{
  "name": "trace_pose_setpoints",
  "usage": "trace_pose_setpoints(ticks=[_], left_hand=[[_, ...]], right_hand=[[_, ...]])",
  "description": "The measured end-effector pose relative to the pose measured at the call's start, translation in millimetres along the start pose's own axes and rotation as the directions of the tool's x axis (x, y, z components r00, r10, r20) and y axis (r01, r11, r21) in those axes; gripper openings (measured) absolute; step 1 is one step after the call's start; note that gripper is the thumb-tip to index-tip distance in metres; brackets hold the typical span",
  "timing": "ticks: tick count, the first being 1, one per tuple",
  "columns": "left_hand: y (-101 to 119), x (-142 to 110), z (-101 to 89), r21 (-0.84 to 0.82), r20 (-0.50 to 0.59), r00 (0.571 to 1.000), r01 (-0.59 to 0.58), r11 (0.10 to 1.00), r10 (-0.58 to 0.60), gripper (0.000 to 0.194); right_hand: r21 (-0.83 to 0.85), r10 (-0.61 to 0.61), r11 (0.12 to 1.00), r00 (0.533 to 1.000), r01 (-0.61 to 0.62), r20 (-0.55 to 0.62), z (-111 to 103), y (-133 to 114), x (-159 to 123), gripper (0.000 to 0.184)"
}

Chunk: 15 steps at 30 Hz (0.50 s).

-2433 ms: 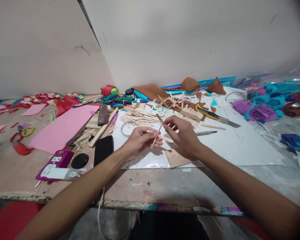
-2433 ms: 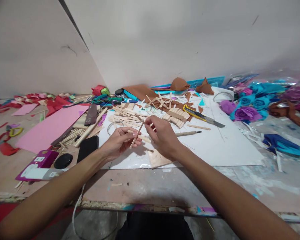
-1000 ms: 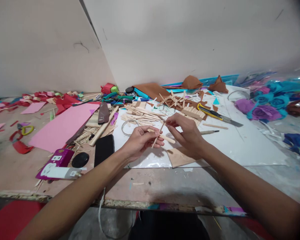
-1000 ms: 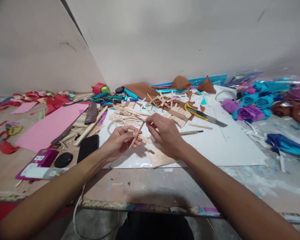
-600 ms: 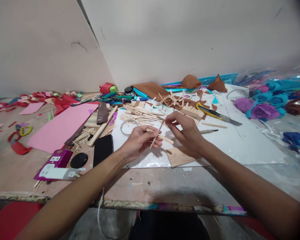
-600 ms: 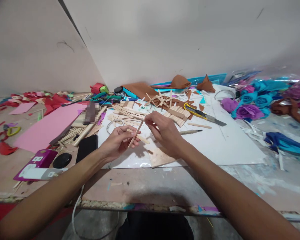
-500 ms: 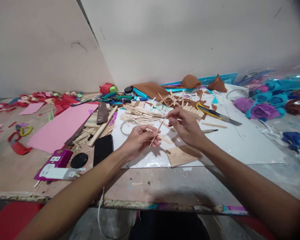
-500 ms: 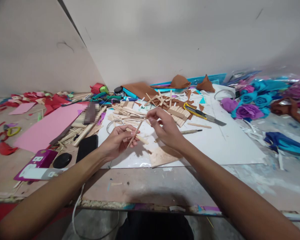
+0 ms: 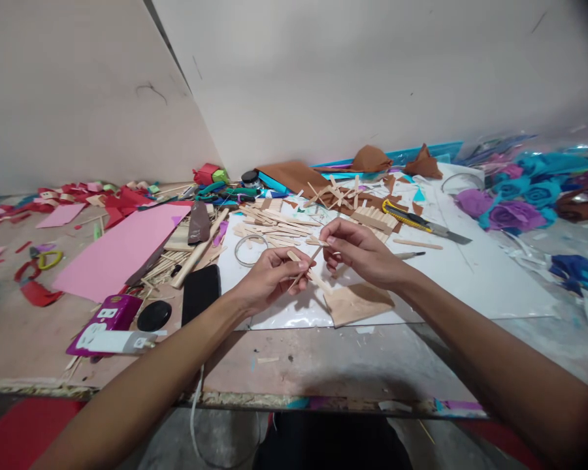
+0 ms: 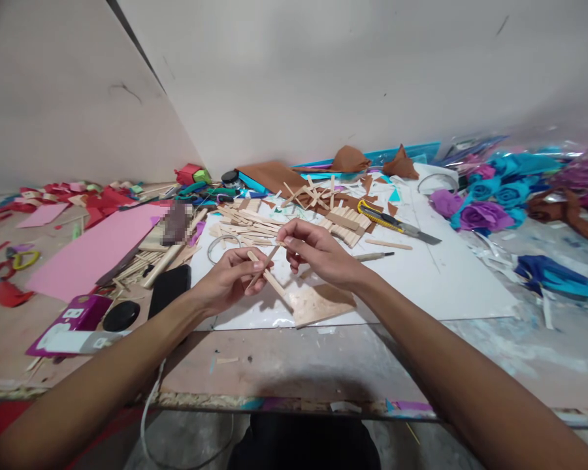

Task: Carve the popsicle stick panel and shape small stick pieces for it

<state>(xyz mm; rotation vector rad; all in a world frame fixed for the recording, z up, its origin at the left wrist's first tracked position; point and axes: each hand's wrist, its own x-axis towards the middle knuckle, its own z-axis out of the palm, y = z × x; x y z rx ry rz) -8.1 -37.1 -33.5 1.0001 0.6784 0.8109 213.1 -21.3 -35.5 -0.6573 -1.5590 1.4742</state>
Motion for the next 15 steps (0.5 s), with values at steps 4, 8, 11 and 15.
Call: trace_pose_setpoints(ticks=[4, 8, 11, 15], left_hand=[[-1.7, 0.3, -3.6, 0.015, 0.025, 1.000, 0.007, 1.000, -0.008, 0.029], [-2.7, 1.1, -4.7, 0.035, 0.018, 0.999, -0.034, 0.999, 0.033, 0.030], [-3.7, 2.4, -5.5, 0.060, -0.010, 0.994, -0.109, 0.992, 0.110, 0.028], [-5.9, 3.8, -8.4, 0.130, -0.048, 0.967, -0.241, 0.962, 0.248, 0.021]], right_hand=[[-0.019, 0.019, 1.000, 0.999, -0.019, 0.031, -1.1, -1.7, -1.9, 0.021], [-0.101, 0.016, 0.995, 0.999, -0.011, 0.043, -3.3, -5.7, -2.5, 0.026], [-0.118, -0.012, 0.993, 1.000, 0.013, 0.008, -3.9, -7.7, -1.0, 0.027], [-0.099, -0.080, 0.992, 0.993, 0.072, -0.082, 0.1, -9.3, 0.5, 0.023]])
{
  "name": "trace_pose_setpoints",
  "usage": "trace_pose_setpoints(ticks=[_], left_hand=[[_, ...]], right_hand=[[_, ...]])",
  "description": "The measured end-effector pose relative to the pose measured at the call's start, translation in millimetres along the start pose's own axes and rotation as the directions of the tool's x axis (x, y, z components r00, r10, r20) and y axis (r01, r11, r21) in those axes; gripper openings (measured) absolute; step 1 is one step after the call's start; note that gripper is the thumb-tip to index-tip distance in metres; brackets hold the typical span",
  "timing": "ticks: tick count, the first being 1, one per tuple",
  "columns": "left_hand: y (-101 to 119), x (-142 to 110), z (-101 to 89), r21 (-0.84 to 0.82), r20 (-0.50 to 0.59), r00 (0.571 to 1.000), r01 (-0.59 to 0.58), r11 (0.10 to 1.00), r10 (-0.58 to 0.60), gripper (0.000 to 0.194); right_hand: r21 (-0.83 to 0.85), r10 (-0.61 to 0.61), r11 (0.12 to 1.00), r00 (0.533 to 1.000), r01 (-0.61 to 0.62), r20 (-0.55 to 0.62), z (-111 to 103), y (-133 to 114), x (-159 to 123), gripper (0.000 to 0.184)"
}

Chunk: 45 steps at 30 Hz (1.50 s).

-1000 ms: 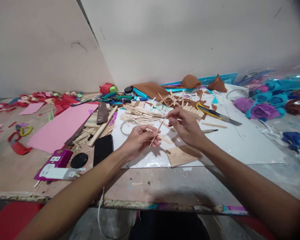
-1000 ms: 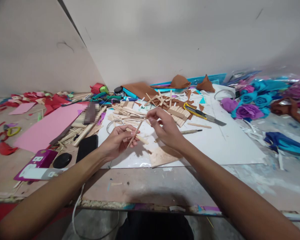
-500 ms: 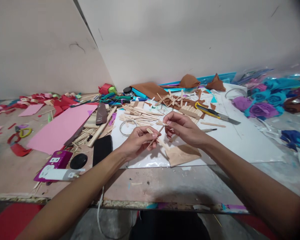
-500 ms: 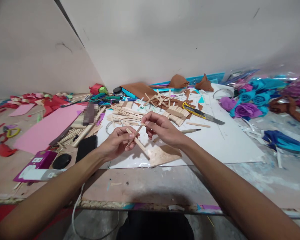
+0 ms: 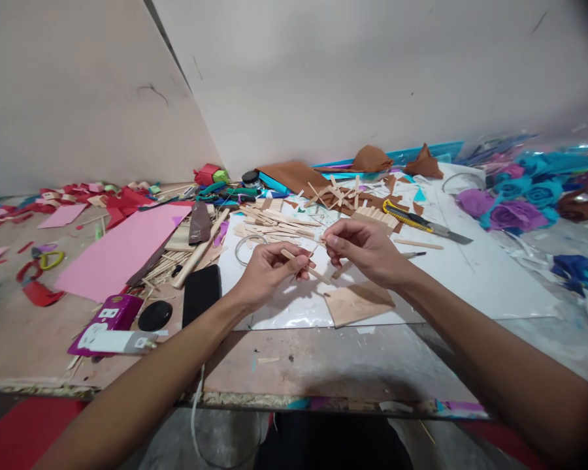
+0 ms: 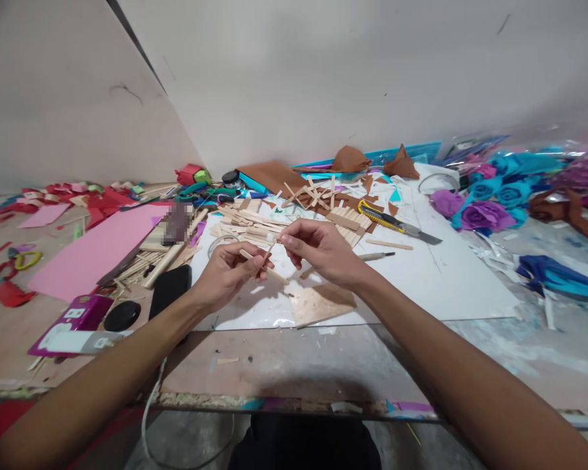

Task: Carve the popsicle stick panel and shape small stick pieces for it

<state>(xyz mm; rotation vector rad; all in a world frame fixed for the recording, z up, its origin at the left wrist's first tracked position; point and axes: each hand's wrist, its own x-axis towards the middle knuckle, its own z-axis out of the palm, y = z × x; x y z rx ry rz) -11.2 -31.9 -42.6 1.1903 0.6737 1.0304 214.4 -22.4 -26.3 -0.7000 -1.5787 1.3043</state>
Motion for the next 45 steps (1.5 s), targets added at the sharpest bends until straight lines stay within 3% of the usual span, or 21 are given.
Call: trace_pose_setpoints(ticks=[4, 8, 11, 24, 27, 30, 33, 36, 38, 45], left_hand=[[0, -1, -0.5, 0.035, -0.021, 0.996, -0.083, 0.996, 0.084, 0.017], [4, -2, 3.2, 0.003, 0.006, 0.998, -0.065, 0.998, 0.065, 0.017], [7, -3, 5.9, -0.060, 0.025, 0.999, -0.023, 0.998, 0.025, 0.015], [16, -4, 10.8, -0.233, 0.032, 0.984, 0.176, 0.956, -0.174, 0.028], [17, -5, 11.6, -0.237, 0.024, 0.977, 0.213, 0.948, -0.214, 0.030], [17, -6, 11.5, -0.236, 0.019, 0.973, 0.227, 0.945, -0.229, 0.030], [16, -5, 11.1, -0.239, 0.012, 0.971, 0.236, 0.942, -0.240, 0.031], [16, -5, 10.9, -0.241, 0.007, 0.969, 0.243, 0.940, -0.249, 0.033], [16, -5, 11.3, -0.242, 0.005, 0.968, 0.246, 0.939, -0.252, 0.033], [19, -6, 14.5, -0.237, 0.011, 0.971, 0.236, 0.942, -0.240, 0.033]], right_hand=[[-0.069, -0.148, 0.987, 0.986, 0.144, -0.072, 7, -4, -1, 0.013], [-0.155, -0.250, 0.960, 0.962, 0.232, -0.108, 11, -5, -2, 0.004], [-0.147, -0.300, 0.949, 0.940, 0.278, -0.162, 11, -2, -1, 0.007], [-0.030, -0.294, 0.956, 0.949, 0.292, -0.114, 14, 1, -3, 0.013], [-0.110, -0.337, 0.939, 0.936, 0.327, -0.098, 12, -1, -3, 0.010], [-0.338, -0.438, 0.847, 0.899, 0.411, -0.006, 6, -4, -3, 0.008], [-0.561, -0.537, 0.655, 0.834, 0.506, 0.126, 0, -6, -4, 0.013], [-0.661, -0.588, 0.492, 0.776, 0.566, 0.227, -2, -7, -5, 0.017], [-0.681, -0.595, 0.464, 0.768, 0.567, 0.235, -1, -8, -6, 0.017], [-0.672, -0.592, 0.497, 0.780, 0.549, 0.200, 5, -8, -7, 0.017]])
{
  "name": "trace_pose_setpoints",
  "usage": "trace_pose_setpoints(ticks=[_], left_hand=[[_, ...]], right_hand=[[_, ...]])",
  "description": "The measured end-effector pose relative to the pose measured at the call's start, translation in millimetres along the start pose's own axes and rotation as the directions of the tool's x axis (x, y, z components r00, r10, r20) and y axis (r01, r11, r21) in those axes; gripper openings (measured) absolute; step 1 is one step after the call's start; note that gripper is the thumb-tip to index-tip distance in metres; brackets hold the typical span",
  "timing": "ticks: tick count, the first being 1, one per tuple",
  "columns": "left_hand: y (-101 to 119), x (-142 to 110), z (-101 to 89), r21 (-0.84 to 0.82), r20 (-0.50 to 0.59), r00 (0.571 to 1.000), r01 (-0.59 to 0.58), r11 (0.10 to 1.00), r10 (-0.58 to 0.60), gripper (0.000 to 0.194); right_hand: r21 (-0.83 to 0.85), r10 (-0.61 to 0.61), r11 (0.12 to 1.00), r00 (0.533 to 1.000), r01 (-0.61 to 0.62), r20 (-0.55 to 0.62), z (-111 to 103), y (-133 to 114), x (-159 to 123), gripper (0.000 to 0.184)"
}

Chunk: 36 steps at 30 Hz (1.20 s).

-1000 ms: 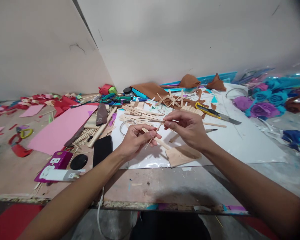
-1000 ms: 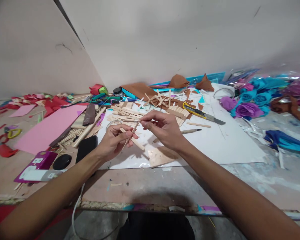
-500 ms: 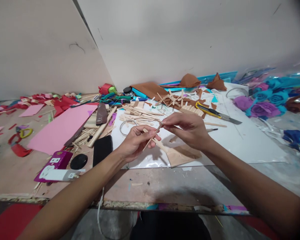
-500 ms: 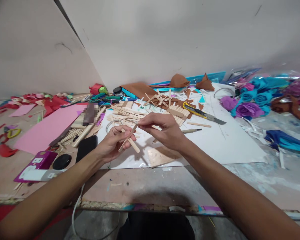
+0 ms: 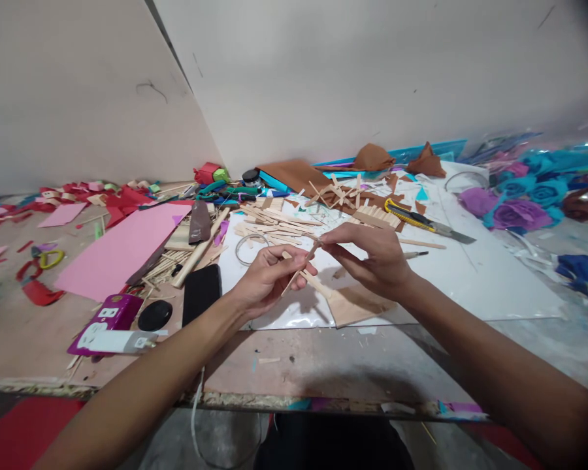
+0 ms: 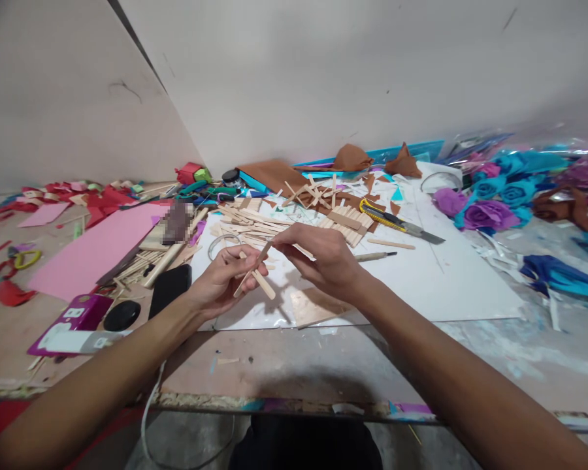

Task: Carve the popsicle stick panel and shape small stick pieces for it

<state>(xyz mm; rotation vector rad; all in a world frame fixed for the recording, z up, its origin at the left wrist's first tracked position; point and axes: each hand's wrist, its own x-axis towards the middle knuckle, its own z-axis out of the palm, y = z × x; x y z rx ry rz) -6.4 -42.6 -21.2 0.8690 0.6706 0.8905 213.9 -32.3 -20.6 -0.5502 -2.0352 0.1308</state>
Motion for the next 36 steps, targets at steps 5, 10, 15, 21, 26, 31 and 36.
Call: trace_pose_setpoints(ticks=[5, 10, 15, 21, 26, 31, 36], left_hand=[[-3, 0, -1.5, 0.041, 0.020, 0.999, -0.042, 0.998, 0.041, 0.028], [-6, 1, -4.9, 0.391, 0.023, 0.947, -0.305, 0.868, 0.322, 0.021], [-7, 4, -7.7, 0.588, -0.033, 0.866, -0.388, 0.710, 0.500, 0.021], [-10, 2, -8.4, 0.636, 0.017, 0.817, -0.453, 0.624, 0.576, 0.016], [-10, -2, -6.4, 0.688, 0.090, 0.788, -0.491, 0.534, 0.609, 0.014], [-8, -4, -4.7, 0.733, 0.183, 0.726, -0.550, 0.400, 0.663, 0.011], [-7, -4, -4.6, 0.737, 0.243, 0.669, -0.598, 0.315, 0.702, 0.012]], right_hand=[[-0.063, 0.113, 0.990, 0.983, -0.123, -0.146, -1, 1, 1, 0.018], [0.361, 0.498, 0.821, 0.864, -0.442, -0.076, -2, 2, 5, 0.016], [0.491, 0.577, 0.688, 0.813, -0.534, 0.075, -4, 1, 8, 0.022], [0.527, 0.515, 0.730, 0.857, -0.435, -0.006, 2, 1, 5, 0.017], [0.333, 0.326, 0.908, 0.928, -0.255, -0.178, 4, -3, 5, 0.018], [0.319, 0.294, 0.919, 0.943, -0.233, -0.158, 11, -3, -1, 0.016], [0.137, 0.222, 0.971, 0.954, -0.197, -0.201, 15, -5, -7, 0.009]])
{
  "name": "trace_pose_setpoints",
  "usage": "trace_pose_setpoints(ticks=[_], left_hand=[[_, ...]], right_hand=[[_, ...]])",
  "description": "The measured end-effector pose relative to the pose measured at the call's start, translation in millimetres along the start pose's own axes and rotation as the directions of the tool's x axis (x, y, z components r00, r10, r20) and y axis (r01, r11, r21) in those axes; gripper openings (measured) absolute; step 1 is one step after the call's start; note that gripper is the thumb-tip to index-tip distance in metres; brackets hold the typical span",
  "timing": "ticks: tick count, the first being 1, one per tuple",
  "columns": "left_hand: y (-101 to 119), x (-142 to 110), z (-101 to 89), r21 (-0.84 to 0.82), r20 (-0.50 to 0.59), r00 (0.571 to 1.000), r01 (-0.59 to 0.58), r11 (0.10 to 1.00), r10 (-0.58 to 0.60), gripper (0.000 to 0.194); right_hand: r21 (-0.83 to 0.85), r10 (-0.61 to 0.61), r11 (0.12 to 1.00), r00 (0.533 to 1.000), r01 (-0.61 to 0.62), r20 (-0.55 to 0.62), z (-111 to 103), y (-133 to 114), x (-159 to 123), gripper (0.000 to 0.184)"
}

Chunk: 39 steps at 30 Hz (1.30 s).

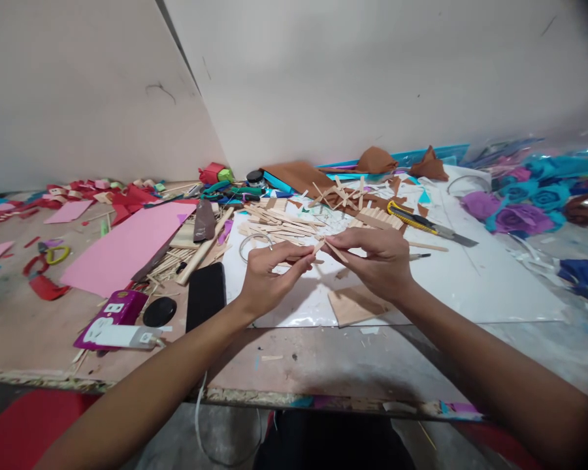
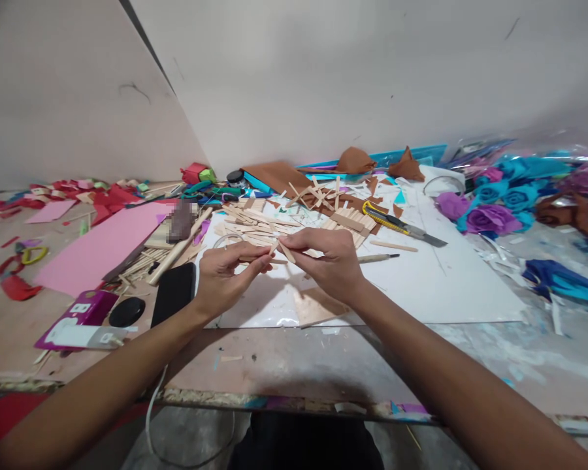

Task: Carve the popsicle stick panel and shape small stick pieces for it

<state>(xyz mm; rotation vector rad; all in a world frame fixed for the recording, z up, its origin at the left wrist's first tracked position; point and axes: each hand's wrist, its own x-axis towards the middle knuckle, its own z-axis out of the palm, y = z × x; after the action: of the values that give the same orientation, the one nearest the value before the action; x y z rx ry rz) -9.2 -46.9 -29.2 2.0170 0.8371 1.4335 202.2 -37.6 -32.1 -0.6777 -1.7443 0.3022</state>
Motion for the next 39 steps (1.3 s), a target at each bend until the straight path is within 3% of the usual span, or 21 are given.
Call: trace_pose_setpoints(ticks=[4, 12, 18, 23, 27, 34, 39], left_hand=[[0, 0, 0.4, 0.023, -0.001, 1.000, -0.006, 1.000, 0.006, 0.011], [-1, 0, -0.8, 0.069, 0.001, 0.997, -0.078, 0.995, 0.078, 0.012], [-2, 0, 1.3, 0.019, 0.010, 0.988, -0.157, 0.987, 0.157, 0.010], [-4, -4, 5.5, -0.176, 0.014, 0.994, 0.106, 0.979, -0.105, 0.010], [-10, -3, 5.3, -0.405, 0.121, 0.954, 0.301, 0.864, -0.275, 0.016], [-18, 1, 1.7, -0.604, 0.258, 0.891, 0.451, 0.658, -0.373, 0.025], [-15, 2, -0.4, -0.666, 0.372, 0.837, 0.542, 0.513, -0.401, 0.039]], right_hand=[[-0.061, -0.070, 0.996, 0.997, 0.072, 0.024, -1, 0, 1, 0.004], [0.012, -0.152, 0.988, 0.978, 0.152, 0.146, -10, -2, 11, 0.011], [-0.077, -0.330, 0.931, 0.915, 0.356, 0.233, -13, 3, 7, 0.010], [-0.101, -0.321, 0.930, 0.913, 0.355, 0.251, -10, 6, 4, 0.008], [-0.049, -0.278, 0.952, 0.920, 0.303, 0.275, -12, 7, 9, 0.014], [0.023, -0.296, 0.952, 0.904, 0.305, 0.307, -11, 8, 13, 0.025], [0.158, -0.158, 0.981, 0.936, 0.112, 0.314, -7, 1, 12, 0.023]])
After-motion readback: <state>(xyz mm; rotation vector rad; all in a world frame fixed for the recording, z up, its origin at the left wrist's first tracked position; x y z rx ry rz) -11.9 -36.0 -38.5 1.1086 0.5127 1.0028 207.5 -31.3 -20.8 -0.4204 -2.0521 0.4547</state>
